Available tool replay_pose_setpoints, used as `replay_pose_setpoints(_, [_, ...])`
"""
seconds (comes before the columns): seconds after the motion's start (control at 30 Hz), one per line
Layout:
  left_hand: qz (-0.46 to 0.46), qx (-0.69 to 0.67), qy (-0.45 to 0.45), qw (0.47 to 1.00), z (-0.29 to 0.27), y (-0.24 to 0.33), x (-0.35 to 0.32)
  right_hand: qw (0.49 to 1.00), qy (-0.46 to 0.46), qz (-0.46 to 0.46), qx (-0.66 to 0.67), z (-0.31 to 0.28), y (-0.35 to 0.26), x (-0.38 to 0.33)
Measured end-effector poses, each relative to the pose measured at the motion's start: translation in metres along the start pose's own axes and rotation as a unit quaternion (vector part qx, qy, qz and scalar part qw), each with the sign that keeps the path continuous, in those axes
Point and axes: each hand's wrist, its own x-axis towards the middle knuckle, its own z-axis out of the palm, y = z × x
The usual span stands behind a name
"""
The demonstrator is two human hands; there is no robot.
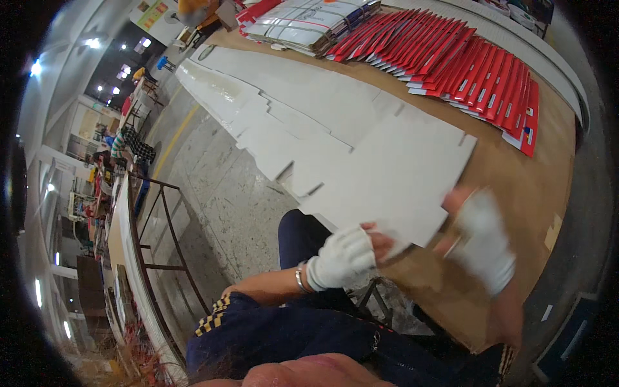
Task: Manually folding cardboard sheets into specific shapes and stacking them on a table.
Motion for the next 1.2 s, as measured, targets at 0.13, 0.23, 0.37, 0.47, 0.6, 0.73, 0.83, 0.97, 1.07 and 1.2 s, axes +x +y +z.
replay_pose_setpoints(0.13, [0.086,-0.067,-0.058,0.992,0.016,0.043,-0.011,0.994,-0.002,-0.095,-0.047,0.029,-0.081,-0.062])
replay_pose_setpoints(0.23, [-0.014,0.014,-0.161,0.987,-0.001,0.044,0.000,0.977,0.096,0.188,-0.035,0.015,-0.092,-0.130])
replay_pose_setpoints(0.37, [0.054,0.146,-0.243,0.958,0.033,-0.003,-0.023,0.899,0.216,0.374,0.071,0.016,-0.107,-0.248])
replay_pose_setpoints(0.47, [0.086,-0.024,-0.249,0.964,0.048,-0.006,-0.003,0.868,0.210,0.432,0.130,0.022,-0.117,-0.316])
replay_pose_setpoints(0.6, [0.040,-0.189,-0.238,0.952,0.085,-0.004,0.001,0.811,0.375,0.445,0.059,0.060,-0.127,-0.356])
replay_pose_setpoints(0.73, [-0.134,-0.099,-0.121,0.979,0.121,0.021,-0.012,0.850,0.274,0.446,-0.054,0.071,-0.134,-0.364])
replay_pose_setpoints(0.83, [0.145,0.013,-0.080,0.986,0.142,0.031,-0.015,0.842,0.276,0.445,-0.129,0.083,-0.126,-0.378])
replay_pose_setpoints(0.97, [0.132,-0.252,-0.207,0.936,0.148,0.059,-0.012,0.812,0.305,0.479,-0.136,0.062,-0.124,-0.329])
replay_pose_setpoints(1.07, [0.017,-0.203,-0.145,0.968,0.169,0.075,-0.001,0.721,0.369,0.575,0.113,0.065,-0.114,-0.331])
replay_pose_setpoints(1.2, [0.034,-0.065,-0.095,0.993,0.196,0.084,-0.001,0.562,0.611,0.553,0.071,0.107,-0.112,-0.349])
